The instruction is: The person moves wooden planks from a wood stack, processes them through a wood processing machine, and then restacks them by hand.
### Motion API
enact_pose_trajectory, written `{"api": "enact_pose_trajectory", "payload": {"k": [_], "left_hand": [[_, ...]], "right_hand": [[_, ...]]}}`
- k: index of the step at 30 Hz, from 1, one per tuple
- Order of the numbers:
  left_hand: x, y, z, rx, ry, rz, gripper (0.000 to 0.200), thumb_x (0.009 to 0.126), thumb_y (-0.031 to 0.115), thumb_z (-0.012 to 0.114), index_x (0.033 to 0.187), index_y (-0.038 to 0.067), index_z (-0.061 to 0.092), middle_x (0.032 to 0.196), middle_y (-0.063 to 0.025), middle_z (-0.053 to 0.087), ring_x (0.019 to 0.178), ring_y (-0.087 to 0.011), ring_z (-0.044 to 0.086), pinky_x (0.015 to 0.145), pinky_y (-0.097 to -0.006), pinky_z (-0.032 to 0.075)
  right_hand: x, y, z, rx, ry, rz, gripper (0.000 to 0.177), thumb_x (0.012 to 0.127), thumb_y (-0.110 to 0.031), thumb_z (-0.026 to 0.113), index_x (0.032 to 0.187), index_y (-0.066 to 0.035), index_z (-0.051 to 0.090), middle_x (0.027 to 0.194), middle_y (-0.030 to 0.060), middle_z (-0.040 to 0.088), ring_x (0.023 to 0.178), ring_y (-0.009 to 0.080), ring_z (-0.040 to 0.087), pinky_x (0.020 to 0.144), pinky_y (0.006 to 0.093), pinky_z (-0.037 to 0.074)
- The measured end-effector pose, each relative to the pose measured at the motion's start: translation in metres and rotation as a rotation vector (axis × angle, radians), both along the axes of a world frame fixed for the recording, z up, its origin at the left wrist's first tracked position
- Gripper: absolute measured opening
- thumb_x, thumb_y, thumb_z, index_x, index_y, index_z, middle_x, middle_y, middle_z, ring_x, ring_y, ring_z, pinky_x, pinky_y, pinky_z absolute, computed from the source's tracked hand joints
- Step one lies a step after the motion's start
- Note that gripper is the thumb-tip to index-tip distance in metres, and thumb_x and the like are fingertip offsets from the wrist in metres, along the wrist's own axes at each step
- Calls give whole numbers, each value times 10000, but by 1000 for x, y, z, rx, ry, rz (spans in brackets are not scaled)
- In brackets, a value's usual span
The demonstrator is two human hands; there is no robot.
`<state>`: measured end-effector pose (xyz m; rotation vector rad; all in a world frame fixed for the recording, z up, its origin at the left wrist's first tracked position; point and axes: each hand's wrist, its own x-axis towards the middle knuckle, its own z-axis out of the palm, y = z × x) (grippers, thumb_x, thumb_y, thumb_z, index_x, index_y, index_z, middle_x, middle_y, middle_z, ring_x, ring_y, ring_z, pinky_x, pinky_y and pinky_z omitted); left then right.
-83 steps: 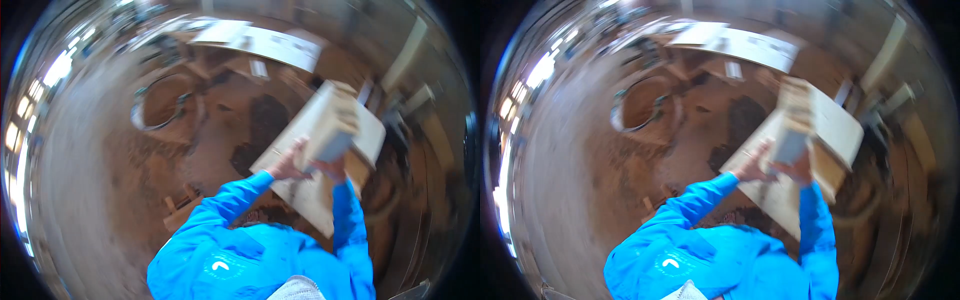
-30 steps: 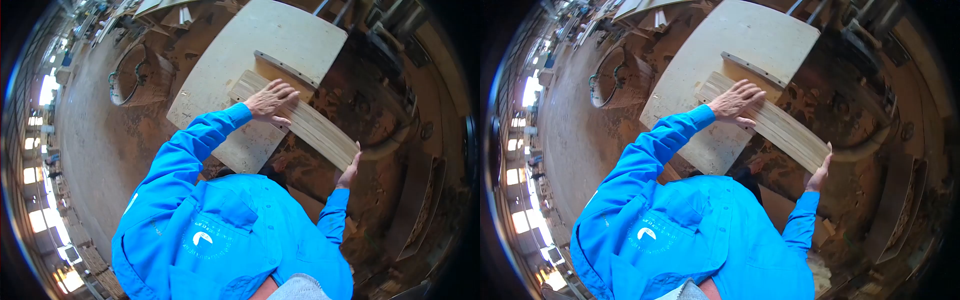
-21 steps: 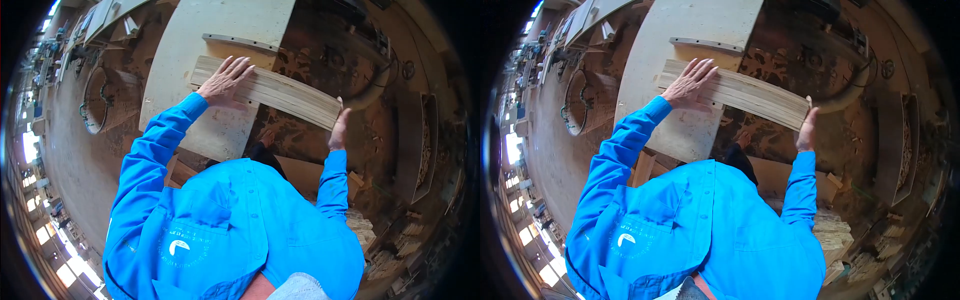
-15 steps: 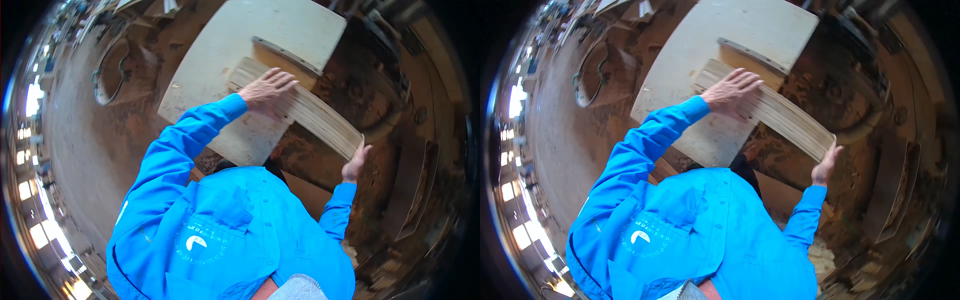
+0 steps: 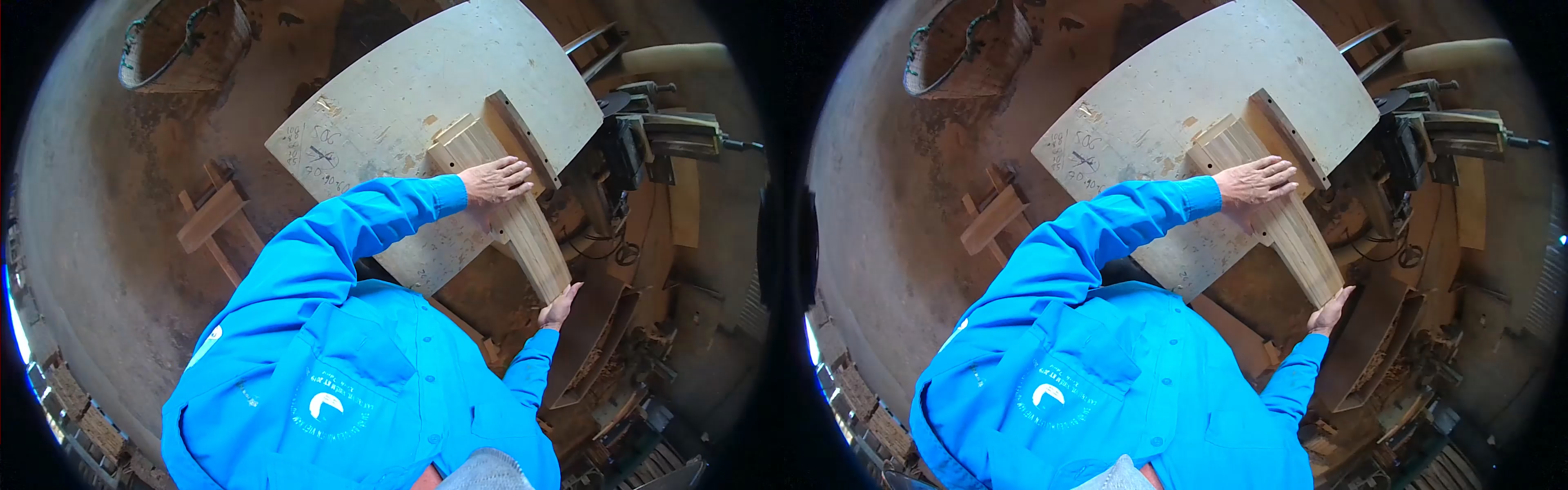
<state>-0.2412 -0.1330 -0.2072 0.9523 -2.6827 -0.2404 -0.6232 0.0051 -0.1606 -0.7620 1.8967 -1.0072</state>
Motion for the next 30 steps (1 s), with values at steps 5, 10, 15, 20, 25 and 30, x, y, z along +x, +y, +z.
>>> {"api": "enact_pose_trajectory", "payload": {"k": [5, 10, 15, 20, 25, 30], "left_hand": [[5, 3, -2, -11, -89, 53, 1431, 642, 851, 828, 1675, 11, 302, 1728, -261, 298, 1626, -410, 262, 1360, -540, 172], [-18, -10, -47, -283, 78, 153, 1292, 617, 735, 894, 1589, 16, 437, 1558, -234, 515, 1509, -406, 445, 1307, -566, 277], [-23, -24, -12, -138, 106, 55, 1137, 597, 576, 961, 1491, 34, 512, 1437, -192, 570, 1409, -390, 503, 1250, -548, 339], [-24, -7, 29, 20, 50, 38, 1234, 662, 640, 920, 1606, 22, 420, 1595, -221, 472, 1529, -401, 392, 1312, -531, 248], [-28, -9, 33, -14, 22, 81, 1236, 661, 615, 929, 1615, 23, 411, 1601, -204, 472, 1538, -392, 381, 1315, -524, 238], [-30, -11, 33, -69, 48, 60, 1237, 645, 619, 936, 1601, 20, 429, 1551, -190, 495, 1503, -374, 415, 1305, -531, 242]], "right_hand": [[-26, -7, -22, 64, 55, -69, 1187, 1003, -864, 375, 1727, 14, 37, 1809, 201, 104, 1661, 314, 180, 1340, 432, 144], [-25, -10, -20, -55, -191, 11, 984, 1088, -736, 378, 1727, -20, 161, 1801, 166, 167, 1649, 288, 221, 1342, 418, 171], [-10, -29, 9, -108, -31, -150, 909, 1099, -676, 455, 1714, -33, 265, 1785, 112, 269, 1629, 240, 276, 1337, 389, 170], [-55, -20, -28, -193, -180, -80, 1025, 1037, -722, 553, 1703, 5, 271, 1786, 123, 259, 1646, 233, 213, 1337, 396, 128], [-39, -30, -15, -212, -79, -42, 1178, 971, -841, 523, 1706, 28, 221, 1800, 179, 194, 1664, 269, 153, 1341, 468, 83], [-56, -35, -27, -149, -46, 35, 1393, 842, -971, 529, 1729, 4, 80, 1806, 219, 118, 1674, 325, 93, 1340, 496, 87]]}}
